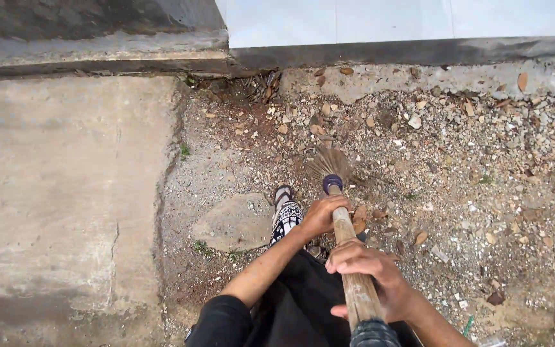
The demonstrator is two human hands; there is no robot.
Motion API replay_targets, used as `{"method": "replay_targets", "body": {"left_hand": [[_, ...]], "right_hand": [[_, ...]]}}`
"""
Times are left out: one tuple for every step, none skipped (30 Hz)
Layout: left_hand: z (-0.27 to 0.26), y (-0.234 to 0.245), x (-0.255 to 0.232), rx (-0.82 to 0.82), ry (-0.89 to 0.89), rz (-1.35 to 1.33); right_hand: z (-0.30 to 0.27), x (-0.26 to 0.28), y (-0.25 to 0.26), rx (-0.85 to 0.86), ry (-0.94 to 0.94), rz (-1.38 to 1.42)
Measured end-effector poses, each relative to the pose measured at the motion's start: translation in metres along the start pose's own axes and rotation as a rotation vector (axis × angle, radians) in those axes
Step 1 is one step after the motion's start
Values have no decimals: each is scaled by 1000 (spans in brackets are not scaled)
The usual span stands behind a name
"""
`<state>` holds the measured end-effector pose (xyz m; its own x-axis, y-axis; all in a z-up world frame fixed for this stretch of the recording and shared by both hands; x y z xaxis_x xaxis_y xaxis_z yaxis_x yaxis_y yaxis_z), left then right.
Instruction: Sweeping dirt and debris off an outdoor concrete walkway using a broom.
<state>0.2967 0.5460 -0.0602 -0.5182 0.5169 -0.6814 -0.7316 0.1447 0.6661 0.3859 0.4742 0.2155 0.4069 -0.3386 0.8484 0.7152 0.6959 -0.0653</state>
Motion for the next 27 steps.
{"method": "replay_targets", "body": {"left_hand": [[4,8,13,-2,-1,-1],[9,19,30,-54,31,35],[15,32,50,-104,59,73],[19,43,70,-105,55,74],[21,53,93,-97,114,101],[24,64,117,-88,174,130],[25,73,140,-83,174,123],[27,85,167,-99,216,188],[31,99,196,-114,255,254],[41,114,209,-108,253,250],[47,135,229,-102,280,227],[56,158,249,-95,309,205],[64,177,270,-84,324,195],[70,198,292,-119,354,198],[72,211,313,-174,385,198],[70,208,331,-183,400,184],[70,220,361,-166,478,223],[70,232,390,-149,555,263],[68,234,411,-137,566,252],[62,237,433,-168,641,252],[57,242,458,-201,711,255],[55,240,471,-189,717,247],[55,240,482,-183,680,287],[53,240,491,-176,643,327],[54,234,496,-170,639,320],[53,225,502,-119,672,301],[51,215,506,-65,707,280]], "right_hand": [[12,-7,2,2,0,-2],[26,-16,7,-34,-25,-10],[41,-28,11,-72,-46,-19],[53,-40,12,-72,-43,-23],[64,-51,11,-58,-43,-38],[77,-63,11,-44,-43,-53],[90,-75,11,-49,-49,-54],[106,-89,9,2,-67,-7],[123,-104,8,52,-82,40],[137,-121,13,45,-85,38],[154,-142,11,81,-110,19],[173,-164,11,116,-137,-1],[197,-182,14,111,-154,11],[220,-201,13,163,-179,-11],[233,-222,10,235,-205,-41],[244,-238,14,248,-222,-38],[262,-260,11,306,-262,-28],[280,-282,10,364,-302,-17],[293,-304,11,358,-318,-8],[304,-325,12,350,-314,-30],[315,-347,12,340,-305,-57],[329,-361,18,333,-318,-52],[340,-376,22,336,-389,-20],[350,-391,26,338,-460,13],[354,-394,30,331,-466,11],[358,-395,36,297,-445,15],[362,-394,42,262,-427,20]]}}
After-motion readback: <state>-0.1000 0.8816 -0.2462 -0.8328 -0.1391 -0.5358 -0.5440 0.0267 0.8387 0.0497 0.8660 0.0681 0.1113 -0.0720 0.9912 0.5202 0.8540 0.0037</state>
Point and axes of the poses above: each hand's wrist, its own z-axis towards the middle knuckle, its own y-axis out of the back of the hand, x = y × z, the point moved 6 cm from there along z, towards the middle knuckle, and after that the axes turned 11 degrees about z, right-handed, at the moved point
